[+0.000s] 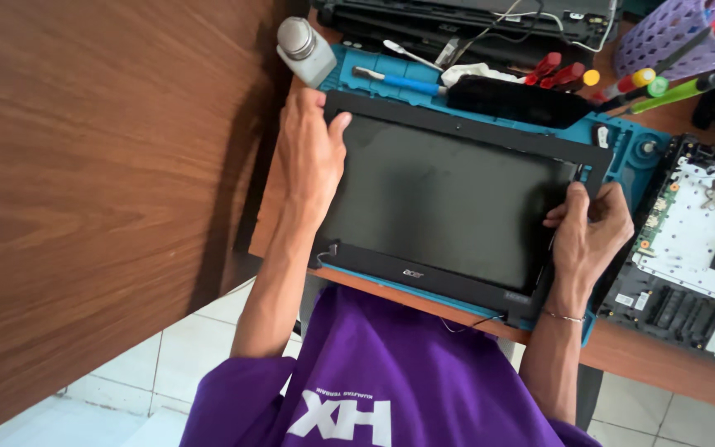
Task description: The person peels a black protective film from a laptop screen and presses down the edges of the screen bezel to secure it. The workspace contains various tools and disassembled laptop parts.
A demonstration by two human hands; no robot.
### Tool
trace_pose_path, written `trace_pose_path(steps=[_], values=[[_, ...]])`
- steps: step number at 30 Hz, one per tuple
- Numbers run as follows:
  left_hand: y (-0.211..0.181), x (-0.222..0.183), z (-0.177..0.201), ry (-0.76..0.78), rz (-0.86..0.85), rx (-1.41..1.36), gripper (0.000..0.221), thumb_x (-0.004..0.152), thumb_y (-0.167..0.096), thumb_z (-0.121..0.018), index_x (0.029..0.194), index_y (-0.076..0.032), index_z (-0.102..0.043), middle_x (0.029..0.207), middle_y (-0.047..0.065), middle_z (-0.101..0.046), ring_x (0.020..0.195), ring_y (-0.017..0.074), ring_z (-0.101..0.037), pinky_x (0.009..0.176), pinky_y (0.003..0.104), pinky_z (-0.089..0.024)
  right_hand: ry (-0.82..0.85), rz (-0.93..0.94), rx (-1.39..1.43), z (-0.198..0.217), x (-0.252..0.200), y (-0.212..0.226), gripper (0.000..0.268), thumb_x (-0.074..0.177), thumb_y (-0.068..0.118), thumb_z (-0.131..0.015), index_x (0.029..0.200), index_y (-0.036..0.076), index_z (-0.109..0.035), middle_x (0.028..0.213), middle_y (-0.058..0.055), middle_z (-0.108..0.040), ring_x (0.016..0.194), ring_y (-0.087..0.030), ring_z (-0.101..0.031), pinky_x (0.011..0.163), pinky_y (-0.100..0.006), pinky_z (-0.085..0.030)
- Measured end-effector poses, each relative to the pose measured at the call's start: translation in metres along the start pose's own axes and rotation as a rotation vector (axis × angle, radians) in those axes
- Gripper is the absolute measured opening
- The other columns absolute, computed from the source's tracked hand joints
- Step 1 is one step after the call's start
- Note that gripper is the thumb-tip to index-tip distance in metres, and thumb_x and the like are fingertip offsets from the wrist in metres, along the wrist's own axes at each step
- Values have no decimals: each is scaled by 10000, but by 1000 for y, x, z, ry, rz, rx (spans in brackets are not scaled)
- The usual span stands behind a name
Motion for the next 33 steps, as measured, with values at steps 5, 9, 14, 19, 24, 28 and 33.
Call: trace_pose_path(steps=[5,9,14,19,24,28,33], values=[[1,0,-5,-20,-32,27,389,869,-79,-804,1137,37,-547,1076,205,-636,1033,399,-615,874,468,-477,-1,-36,5,1,1,0,250,1076,98,-649,864,25,-538,717,-53,-623,607,-93,-620,544,-244,-528],[-10,4,-4,-13,-65,59,359,897,-118,-805,1096,29,-545,1040,193,-640,995,391,-627,855,462,-494,-26,-43,31,4,3,-1,262,1081,106,-649,861,27,-530,713,-50,-620,603,-92,-615,543,-245,-534],[-17,8,-6,46,-73,192,342,935,-180,-790,1066,20,-545,1058,191,-658,964,401,-671,776,468,-530,-48,-64,21,7,5,-4,272,1082,109,-645,850,34,-526,703,-45,-612,600,-85,-608,532,-241,-527],[-16,9,-11,95,-49,230,367,938,-207,-770,1067,43,-534,1052,221,-646,962,415,-675,765,467,-553,-39,-62,24,8,7,-8,275,1088,114,-646,855,40,-519,710,-32,-598,601,-73,-610,521,-227,-527],[-17,8,-13,68,-73,180,352,964,-202,-758,1087,36,-531,1073,229,-645,980,432,-664,780,481,-539,-92,-16,-139,12,8,-12,261,1066,113,-690,886,0,-538,748,-61,-611,669,-177,-616,626,-320,-528],[-17,2,-11,-25,-118,96,332,982,-196,-745,1121,15,-530,1079,216,-640,993,432,-653,786,481,-525,-182,297,-433,15,5,-10,180,1034,58,-745,966,-35,-606,946,-138,-662,900,-327,-644,861,-416,-516],[-18,-1,-17,-50,-61,77,317,1006,-215,-742,1099,-8,-520,1022,170,-613,947,395,-641,764,480,-501,-113,156,-232,13,9,-4,138,1012,77,-690,1032,-41,-620,1154,-127,-715,1029,-228,-679,913,-364,-548]])
Point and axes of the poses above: each hand's wrist, its own x-axis towards the middle knuckle, its own z-axis out of the back of the hand, y = z × x, the point moved 1 cm from there along x, towards the middle knuckle
